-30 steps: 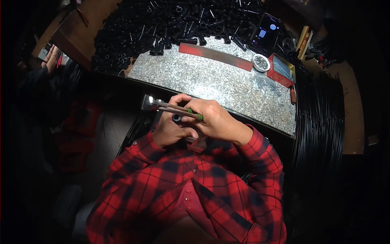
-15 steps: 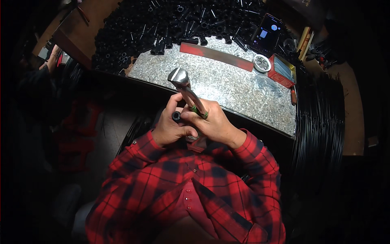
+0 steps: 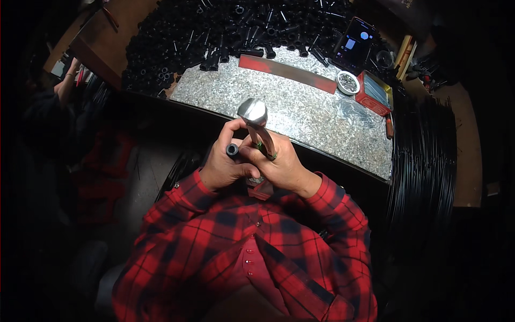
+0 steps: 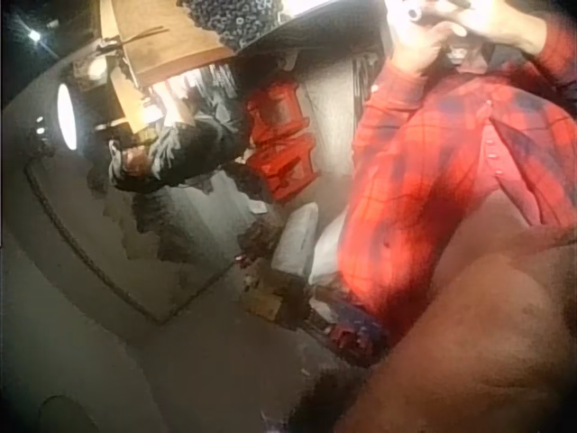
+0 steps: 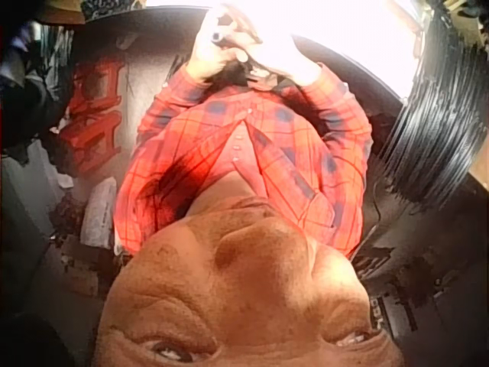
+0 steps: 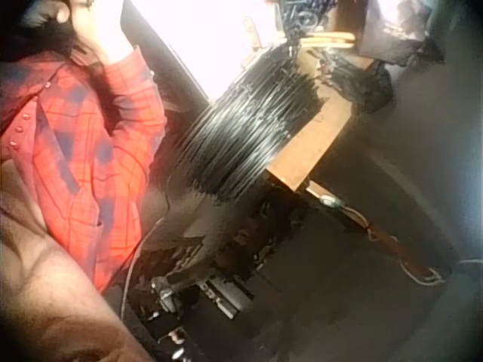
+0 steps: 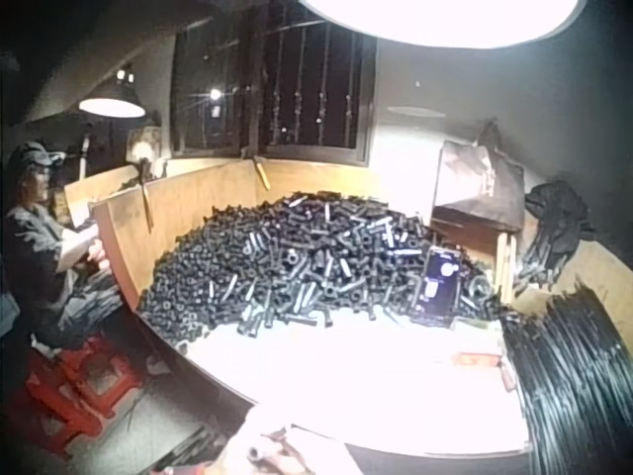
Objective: Assembling cable components by sliding sleeves onto connectors and using pliers to secure them.
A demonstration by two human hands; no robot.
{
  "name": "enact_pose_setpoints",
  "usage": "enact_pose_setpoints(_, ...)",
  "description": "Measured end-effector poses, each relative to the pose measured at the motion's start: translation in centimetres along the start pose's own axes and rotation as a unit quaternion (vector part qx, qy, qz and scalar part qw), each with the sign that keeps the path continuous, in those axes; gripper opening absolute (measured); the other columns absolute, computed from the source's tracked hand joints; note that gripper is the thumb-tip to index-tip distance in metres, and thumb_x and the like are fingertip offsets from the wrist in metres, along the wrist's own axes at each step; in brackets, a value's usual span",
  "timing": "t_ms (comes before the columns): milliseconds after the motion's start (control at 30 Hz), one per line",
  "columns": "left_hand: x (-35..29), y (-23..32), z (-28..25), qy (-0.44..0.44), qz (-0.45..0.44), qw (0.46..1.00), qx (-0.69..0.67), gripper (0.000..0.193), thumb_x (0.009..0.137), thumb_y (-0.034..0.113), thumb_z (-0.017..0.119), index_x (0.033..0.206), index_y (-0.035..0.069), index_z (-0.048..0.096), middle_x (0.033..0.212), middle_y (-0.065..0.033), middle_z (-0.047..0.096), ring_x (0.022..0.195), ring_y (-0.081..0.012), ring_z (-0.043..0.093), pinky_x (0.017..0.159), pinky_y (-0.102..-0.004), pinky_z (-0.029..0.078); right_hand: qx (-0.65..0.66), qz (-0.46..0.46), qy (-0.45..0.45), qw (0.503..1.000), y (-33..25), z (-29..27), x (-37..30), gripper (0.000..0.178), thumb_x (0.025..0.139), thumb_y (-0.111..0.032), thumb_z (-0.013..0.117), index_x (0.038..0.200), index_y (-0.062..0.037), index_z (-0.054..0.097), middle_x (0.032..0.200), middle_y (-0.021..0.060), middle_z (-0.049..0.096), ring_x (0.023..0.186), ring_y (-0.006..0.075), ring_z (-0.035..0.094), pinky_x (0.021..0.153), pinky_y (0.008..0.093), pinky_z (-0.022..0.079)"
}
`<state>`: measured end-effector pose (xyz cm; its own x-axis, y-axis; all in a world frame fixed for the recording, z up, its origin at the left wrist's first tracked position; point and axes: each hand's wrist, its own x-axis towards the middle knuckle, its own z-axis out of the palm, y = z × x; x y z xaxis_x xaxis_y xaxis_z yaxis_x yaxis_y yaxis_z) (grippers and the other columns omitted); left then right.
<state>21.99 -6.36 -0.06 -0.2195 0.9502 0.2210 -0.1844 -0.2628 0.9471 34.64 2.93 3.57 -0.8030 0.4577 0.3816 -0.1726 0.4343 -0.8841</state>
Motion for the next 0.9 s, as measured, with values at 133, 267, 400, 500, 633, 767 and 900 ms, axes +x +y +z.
enact_pose_setpoints(133,-0.1,0.0,-0.1,0.001,-0.015,1.0,0.011,0.094,0.055,0.025,0.088,0.126,0.003,0.03,0.094,-0.0091,0.064,0.087,-0.0125,0.061,0.073,-0.0241,0.048,-0.012,0.015,-0.011,1.0,-0.1,-0.2,-0.2,0.008,0.081,-0.008,0.061,0.085,-0.0007,0.061,0.077,0.009,0.062,0.069,0.0176,0.062,0.063,0.0288,0.048)
enact_pose_setpoints(267,0.0,0.3,0.0,0.002,-0.015,1.0,0.003,0.094,0.055,0.022,0.088,0.126,0.004,0.03,0.094,-0.0082,0.064,0.087,-0.0122,0.061,0.074,-0.0243,0.048,-0.01,-0.039,0.001,0.999,0.1,-0.1,-0.2,0.011,0.079,-0.003,0.061,0.09,-0.0004,0.06,0.074,0.01,0.059,0.069,0.023,0.063,0.061,0.0301,0.049)
enact_pose_setpoints(400,0.0,0.4,0.1,0.008,-0.02,0.999,0.034,0.092,0.055,0.021,0.089,0.126,0.004,0.032,0.094,-0.0066,0.063,0.088,-0.0117,0.06,0.075,-0.0243,0.048,0.034,-0.023,-0.004,0.999,0.1,0.0,-0.3,0.011,0.079,-0.002,0.06,0.09,0.0001,0.06,0.076,0.0101,0.06,0.068,0.0214,0.064,0.06,0.0293,0.049)
enact_pose_setpoints(500,0.2,0.1,0.1,0.014,-0.008,1.0,0.018,0.091,0.055,0.023,0.089,0.125,0.005,0.034,0.094,-0.0057,0.063,0.088,-0.0111,0.059,0.076,-0.0242,0.048,0.021,-0.023,0.003,1.0,0.5,0.2,-0.5,0.009,0.08,-0.002,0.06,0.089,0.0005,0.06,0.076,0.0102,0.061,0.068,0.0208,0.064,0.06,0.029,0.049)
enact_pose_setpoints(633,0.1,0.3,-0.1,0.013,0.022,0.994,0.108,0.091,0.053,0.03,0.089,0.124,0.005,0.037,0.095,-0.0056,0.062,0.09,-0.0112,0.058,0.077,-0.0252,0.047,0.017,-0.023,0.007,1.0,0.5,0.4,-0.6,0.008,0.08,-0.001,0.059,0.087,0.0005,0.06,0.076,0.0102,0.061,0.067,0.0205,0.064,0.06,0.0286,0.049)
enact_pose_setpoints(767,-0.2,0.5,0.1,0.019,-0.02,0.999,0.036,0.093,0.053,0.035,0.089,0.123,0.004,0.037,0.099,-0.0073,0.06,0.092,-0.0119,0.057,0.078,-0.0268,0.047,0.026,0.005,0.003,1.0,0.1,0.3,-0.6,0.007,0.08,-0.001,0.059,0.087,0.0005,0.06,0.076,0.0101,0.062,0.067,0.0204,0.064,0.061,0.0284,0.049)
enact_pose_setpoints(900,-0.2,1.0,-0.1,-0.001,-0.044,0.998,0.052,0.092,0.053,0.035,0.088,0.123,0.004,0.038,0.103,-0.0085,0.059,0.094,-0.0134,0.057,0.079,-0.0277,0.047,-0.012,-0.007,-0.012,1.0,0.4,-0.1,-0.6,0.007,0.079,-0.002,0.06,0.086,0.0007,0.06,0.077,0.0101,0.063,0.068,0.0206,0.063,0.062,0.0287,0.049)
